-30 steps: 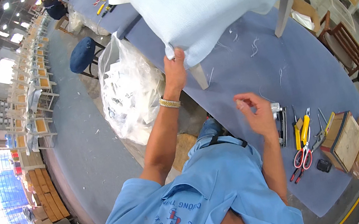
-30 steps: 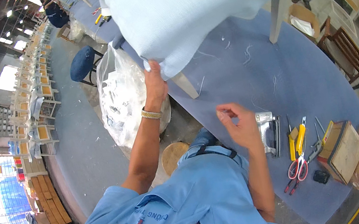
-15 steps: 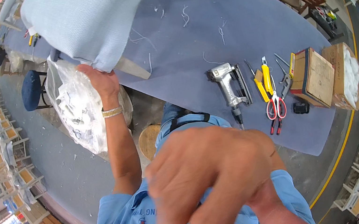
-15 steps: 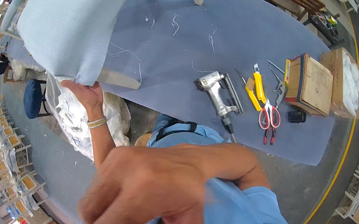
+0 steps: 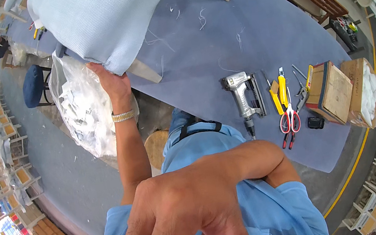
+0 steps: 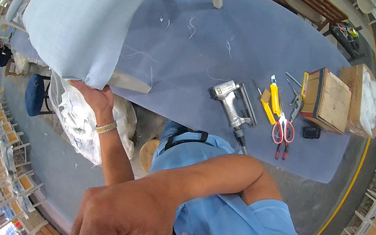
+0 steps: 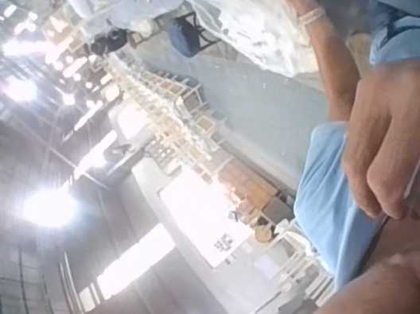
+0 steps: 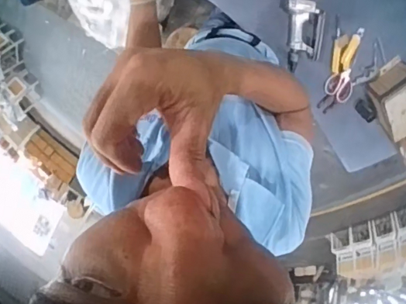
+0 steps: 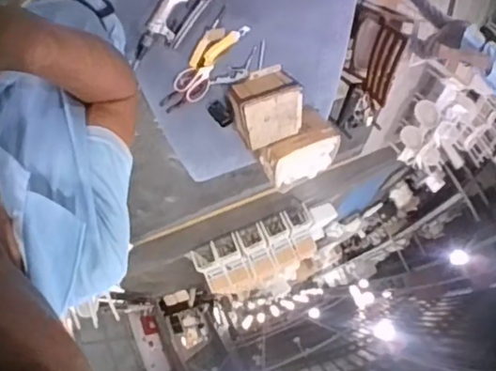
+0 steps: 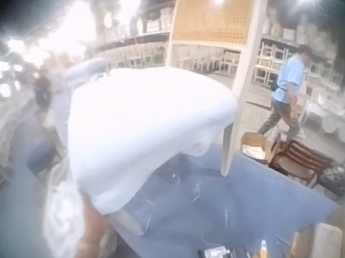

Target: The person covers a chair seat with white fabric, smooths and folds the edges, and secures the fabric using a staple gun. They also use a utility knife to trim excess fabric and a screwdriver to adjust the fit around the chair legs.

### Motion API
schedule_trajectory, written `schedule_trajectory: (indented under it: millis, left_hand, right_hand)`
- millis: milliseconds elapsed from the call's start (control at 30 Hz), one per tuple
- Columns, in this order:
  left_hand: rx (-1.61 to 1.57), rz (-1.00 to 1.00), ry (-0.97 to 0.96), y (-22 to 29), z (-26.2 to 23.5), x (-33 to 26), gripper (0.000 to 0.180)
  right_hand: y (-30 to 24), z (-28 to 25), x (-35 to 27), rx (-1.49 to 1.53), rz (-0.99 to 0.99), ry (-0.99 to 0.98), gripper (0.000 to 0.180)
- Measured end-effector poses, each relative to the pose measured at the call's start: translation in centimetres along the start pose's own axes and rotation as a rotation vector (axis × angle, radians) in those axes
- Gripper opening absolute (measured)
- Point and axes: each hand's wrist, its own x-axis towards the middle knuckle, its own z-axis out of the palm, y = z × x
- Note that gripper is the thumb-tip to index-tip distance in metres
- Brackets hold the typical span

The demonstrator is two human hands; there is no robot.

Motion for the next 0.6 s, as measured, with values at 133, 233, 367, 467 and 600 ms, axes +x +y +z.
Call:
schedule_trajectory:
  millis: [133,233,367,467,600]
  left_hand:
    - [-0.062,-0.015,0.048,0.7,0.9,-0.7,0.079]
    - [-0.079,-0.005,0.014,0.3,0.5,-0.4,0.079]
    - [-0.09,-0.012,-0.035,0.0,-0.3,-0.2,0.081]
    - [-0.213,-0.055,0.0,-3.1,-6.7,2.3,0.073]
    - [0.267,0.092,0.065,-5.1,-5.4,0.6,0.051]
  right_hand:
    - [-2.6,-1.7,0.4,-0.051,0.091,-0.066,0.062]
    - [-4.3,-3.3,-1.4,-0.409,0.246,0.04,0.056]
    - [-7.0,-7.3,-7.8,-1.111,0.706,0.492,0.026]
    - [-8.4,-9.9,-18.1,-1.881,0.876,0.772,0.02]
    - [-12.7,-8.3,-32.0,-1.898,0.874,1.251,0.02]
